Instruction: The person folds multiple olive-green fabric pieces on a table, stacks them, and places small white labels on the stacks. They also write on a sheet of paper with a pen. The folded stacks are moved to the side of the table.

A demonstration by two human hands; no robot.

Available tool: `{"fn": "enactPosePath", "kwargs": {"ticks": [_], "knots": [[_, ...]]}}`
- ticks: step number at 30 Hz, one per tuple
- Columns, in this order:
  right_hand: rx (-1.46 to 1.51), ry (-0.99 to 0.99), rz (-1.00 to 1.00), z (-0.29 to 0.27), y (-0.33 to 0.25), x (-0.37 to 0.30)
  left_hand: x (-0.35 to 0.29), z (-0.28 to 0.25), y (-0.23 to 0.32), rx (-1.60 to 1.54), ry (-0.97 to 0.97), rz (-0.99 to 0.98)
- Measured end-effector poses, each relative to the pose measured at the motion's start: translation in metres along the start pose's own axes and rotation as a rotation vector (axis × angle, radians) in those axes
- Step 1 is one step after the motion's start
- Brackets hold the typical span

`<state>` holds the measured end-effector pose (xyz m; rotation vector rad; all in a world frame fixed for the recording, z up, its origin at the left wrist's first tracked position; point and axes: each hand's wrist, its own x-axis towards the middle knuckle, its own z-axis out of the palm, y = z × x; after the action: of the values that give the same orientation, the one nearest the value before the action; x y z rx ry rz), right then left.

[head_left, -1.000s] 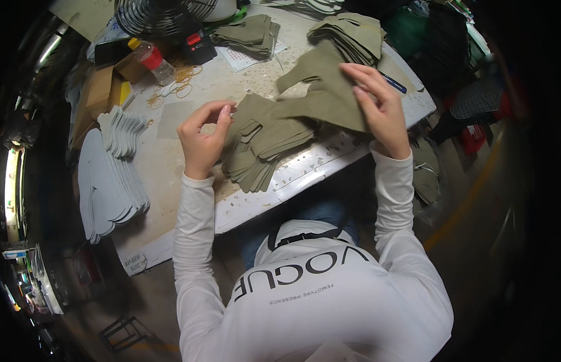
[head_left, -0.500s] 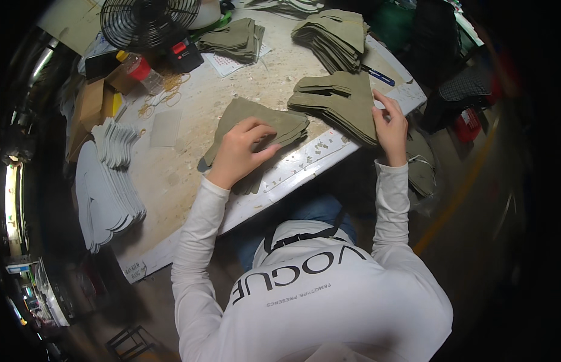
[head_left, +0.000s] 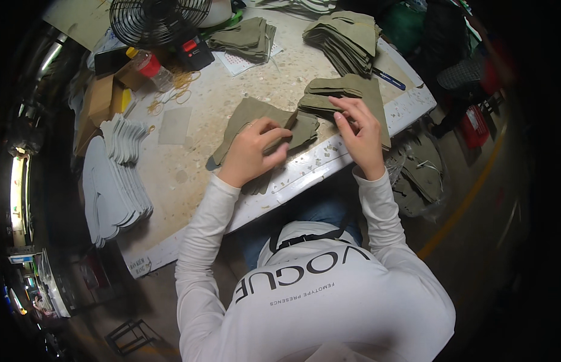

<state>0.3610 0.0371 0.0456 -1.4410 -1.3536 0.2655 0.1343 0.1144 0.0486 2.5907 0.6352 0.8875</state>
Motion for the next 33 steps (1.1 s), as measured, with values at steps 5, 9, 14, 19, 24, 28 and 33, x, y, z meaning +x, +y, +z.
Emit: {"fn": "enactPosePath", "kwargs": {"ticks": [5, 9, 14, 19, 24, 28, 33], "knots": [[0.055, -0.039, -0.04, 0.013, 0.001, -0.001, -0.001, 0.002, -0.002, -0.04, 0.031, -0.041], [0.157, -0.151, 0.086, 0.022, 0.006, 0.004, 0.001, 0.002, -0.007, -0.204, 0.162, -0.156], [0.634, -0.483, 0.417, 0.046, 0.012, 0.02, 0.003, -0.009, -0.008, -0.288, 0.321, -0.279], [0.626, -0.519, 0.456, 0.059, 0.008, 0.043, 0.001, -0.02, -0.009, -0.127, 0.198, -0.138], [0.401, -0.458, 0.296, 0.051, 0.01, 0.047, 0.0, 0.0, -0.003, 0.023, 0.067, -0.02], [0.369, -0.384, 0.186, 0.045, 0.016, 0.038, -0.001, 0.002, -0.006, -0.02, 0.053, -0.052], [0.324, -0.41, 0.253, 0.039, 0.021, 0.039, -0.001, -0.005, -0.007, -0.162, 0.16, -0.188]]}}
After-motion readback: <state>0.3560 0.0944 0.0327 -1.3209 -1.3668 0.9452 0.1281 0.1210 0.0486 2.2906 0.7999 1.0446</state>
